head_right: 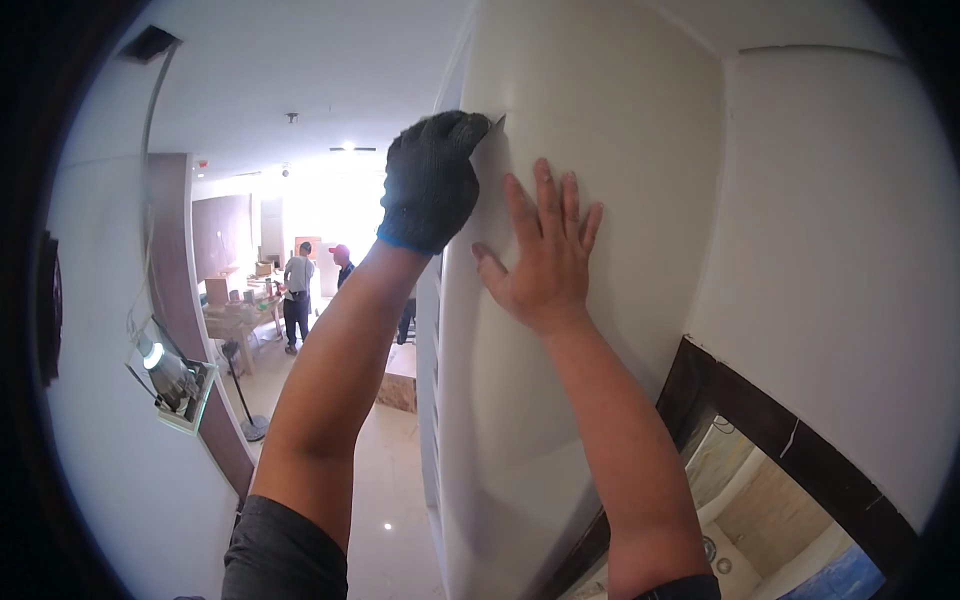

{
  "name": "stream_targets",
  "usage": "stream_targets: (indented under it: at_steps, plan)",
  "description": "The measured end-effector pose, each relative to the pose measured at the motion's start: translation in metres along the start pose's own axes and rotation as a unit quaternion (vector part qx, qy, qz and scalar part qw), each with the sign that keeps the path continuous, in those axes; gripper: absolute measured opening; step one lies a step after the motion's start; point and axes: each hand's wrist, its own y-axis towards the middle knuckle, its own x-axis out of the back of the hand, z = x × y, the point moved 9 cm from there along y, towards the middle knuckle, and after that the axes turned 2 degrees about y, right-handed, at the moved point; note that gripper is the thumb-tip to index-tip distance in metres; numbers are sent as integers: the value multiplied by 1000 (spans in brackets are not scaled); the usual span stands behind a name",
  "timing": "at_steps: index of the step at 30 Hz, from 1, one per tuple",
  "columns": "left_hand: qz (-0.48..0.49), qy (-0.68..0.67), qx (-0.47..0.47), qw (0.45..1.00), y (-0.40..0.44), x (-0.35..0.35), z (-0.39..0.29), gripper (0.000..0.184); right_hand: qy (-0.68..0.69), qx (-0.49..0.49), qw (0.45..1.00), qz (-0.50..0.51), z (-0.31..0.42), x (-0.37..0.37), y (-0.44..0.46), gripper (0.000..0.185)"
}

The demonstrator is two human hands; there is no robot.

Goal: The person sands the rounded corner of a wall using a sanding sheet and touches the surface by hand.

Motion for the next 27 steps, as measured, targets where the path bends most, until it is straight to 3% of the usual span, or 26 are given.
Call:
stream_targets:
  at_steps: [6,9,15,22,27]
  plan:
    - [2,3,-43,999,-7,3,-5,40,-9,-2,1000,4,1,-2,2,96]
    - [32,3,43,999,-5,-4,14,41,-3,5,1000,1,2,0,1,96]
    - [34,-20,27,999,-2,-6,16,45,-4,-1,1000,5,1,-2,1,96]
    - [-30,-54,14,998,-6,-2,18,44,-27,21,999,-30,0,-2,0,95]
    - [-2,-33,36,999,-12,-7,21,43,-25,20,999,-16,4,-2,2,96]
